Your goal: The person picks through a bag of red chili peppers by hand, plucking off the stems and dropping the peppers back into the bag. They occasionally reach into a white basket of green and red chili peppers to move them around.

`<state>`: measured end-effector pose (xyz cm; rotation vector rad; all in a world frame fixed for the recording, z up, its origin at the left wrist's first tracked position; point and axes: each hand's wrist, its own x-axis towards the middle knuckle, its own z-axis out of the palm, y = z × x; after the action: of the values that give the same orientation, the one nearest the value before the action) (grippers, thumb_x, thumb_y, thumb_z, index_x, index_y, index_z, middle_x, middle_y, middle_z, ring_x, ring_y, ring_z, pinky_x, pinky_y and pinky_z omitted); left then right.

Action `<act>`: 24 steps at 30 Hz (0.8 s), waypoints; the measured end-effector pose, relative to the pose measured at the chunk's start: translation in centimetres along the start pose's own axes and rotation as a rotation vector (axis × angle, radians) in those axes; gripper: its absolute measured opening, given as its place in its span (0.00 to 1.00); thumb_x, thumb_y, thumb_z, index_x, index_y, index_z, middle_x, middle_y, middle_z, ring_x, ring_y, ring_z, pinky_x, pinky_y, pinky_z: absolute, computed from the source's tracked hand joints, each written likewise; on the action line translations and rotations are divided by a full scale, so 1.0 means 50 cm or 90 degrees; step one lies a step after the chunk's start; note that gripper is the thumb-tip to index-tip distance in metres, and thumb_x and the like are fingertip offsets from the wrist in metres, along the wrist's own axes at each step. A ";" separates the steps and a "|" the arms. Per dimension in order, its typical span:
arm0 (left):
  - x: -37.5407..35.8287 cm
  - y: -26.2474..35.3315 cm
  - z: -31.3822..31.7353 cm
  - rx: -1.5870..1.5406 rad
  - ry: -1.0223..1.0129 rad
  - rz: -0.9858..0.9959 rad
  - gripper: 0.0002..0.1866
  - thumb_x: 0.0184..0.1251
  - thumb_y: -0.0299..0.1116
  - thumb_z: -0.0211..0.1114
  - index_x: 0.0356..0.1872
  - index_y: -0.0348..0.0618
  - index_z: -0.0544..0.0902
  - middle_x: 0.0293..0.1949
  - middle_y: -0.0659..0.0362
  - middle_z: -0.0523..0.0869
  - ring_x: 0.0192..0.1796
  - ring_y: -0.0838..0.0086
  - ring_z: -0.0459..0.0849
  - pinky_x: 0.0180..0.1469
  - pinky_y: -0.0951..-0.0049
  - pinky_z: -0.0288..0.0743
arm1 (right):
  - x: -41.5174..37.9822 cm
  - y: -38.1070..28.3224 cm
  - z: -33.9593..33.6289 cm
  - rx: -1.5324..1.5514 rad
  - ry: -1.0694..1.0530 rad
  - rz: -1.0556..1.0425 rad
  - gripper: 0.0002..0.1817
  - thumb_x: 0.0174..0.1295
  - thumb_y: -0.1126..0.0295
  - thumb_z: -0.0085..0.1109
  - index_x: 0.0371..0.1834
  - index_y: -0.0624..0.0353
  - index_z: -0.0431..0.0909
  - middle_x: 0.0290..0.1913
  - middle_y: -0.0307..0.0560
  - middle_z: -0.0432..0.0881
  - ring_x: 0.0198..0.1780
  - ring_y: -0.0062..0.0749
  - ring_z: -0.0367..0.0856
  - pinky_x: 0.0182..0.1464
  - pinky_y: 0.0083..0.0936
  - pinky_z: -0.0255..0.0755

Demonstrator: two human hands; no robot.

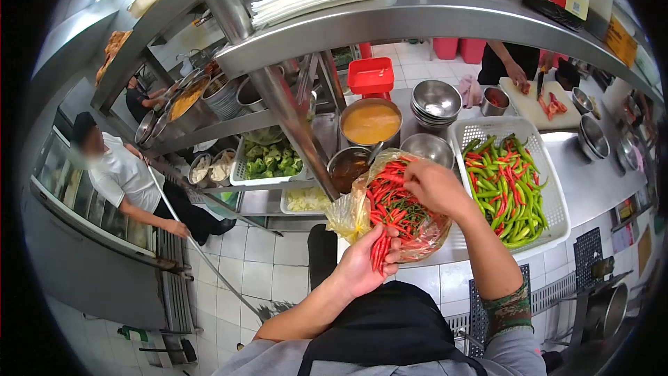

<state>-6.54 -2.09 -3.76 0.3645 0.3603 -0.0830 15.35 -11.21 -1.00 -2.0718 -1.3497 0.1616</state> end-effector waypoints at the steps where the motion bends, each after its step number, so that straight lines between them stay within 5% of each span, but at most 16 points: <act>1: 0.000 0.002 0.000 0.002 0.007 -0.002 0.19 0.81 0.51 0.48 0.47 0.48 0.78 0.37 0.63 0.76 0.32 0.78 0.71 0.30 0.76 0.65 | -0.003 -0.016 -0.019 0.024 0.032 0.031 0.08 0.58 0.68 0.65 0.38 0.58 0.81 0.37 0.52 0.84 0.42 0.54 0.83 0.44 0.46 0.75; 5: -0.003 0.022 0.011 0.001 -0.025 -0.048 0.19 0.82 0.52 0.48 0.45 0.48 0.77 0.32 0.63 0.76 0.25 0.81 0.69 0.22 0.81 0.59 | -0.056 -0.078 -0.091 0.061 0.093 -0.209 0.06 0.58 0.69 0.66 0.35 0.57 0.81 0.34 0.48 0.83 0.36 0.46 0.83 0.39 0.39 0.76; 8: -0.001 0.023 0.010 0.062 -0.063 -0.122 0.21 0.82 0.54 0.46 0.43 0.47 0.76 0.29 0.63 0.74 0.21 0.83 0.65 0.18 0.83 0.53 | -0.110 -0.120 -0.111 0.068 -0.088 -0.346 0.05 0.57 0.68 0.67 0.33 0.56 0.82 0.33 0.45 0.81 0.36 0.42 0.83 0.38 0.36 0.76; 12: -0.010 -0.012 0.063 0.296 -0.002 -0.140 0.21 0.83 0.53 0.44 0.38 0.47 0.72 0.25 0.65 0.68 0.20 0.84 0.60 0.19 0.82 0.52 | -0.143 -0.121 -0.109 0.009 -0.154 -0.276 0.05 0.55 0.70 0.67 0.32 0.57 0.82 0.31 0.45 0.79 0.37 0.43 0.82 0.38 0.38 0.76; 21: 0.005 -0.017 0.071 0.175 0.068 0.028 0.19 0.84 0.51 0.45 0.35 0.50 0.68 0.24 0.68 0.65 0.20 0.84 0.58 0.19 0.82 0.51 | -0.146 -0.113 -0.021 0.042 0.128 -0.049 0.06 0.58 0.71 0.67 0.31 0.61 0.81 0.31 0.52 0.81 0.36 0.51 0.82 0.39 0.41 0.76; 24: -0.006 -0.007 0.059 0.126 0.059 0.039 0.19 0.83 0.53 0.45 0.36 0.50 0.69 0.24 0.67 0.65 0.20 0.83 0.59 0.19 0.81 0.53 | -0.102 -0.065 -0.018 -0.011 0.073 -0.009 0.09 0.61 0.67 0.65 0.37 0.62 0.84 0.36 0.55 0.84 0.41 0.53 0.83 0.45 0.43 0.76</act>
<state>-5.90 -3.48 -1.20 0.5755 0.4343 -0.0412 10.86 -15.14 0.39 -2.0531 -1.3001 0.0255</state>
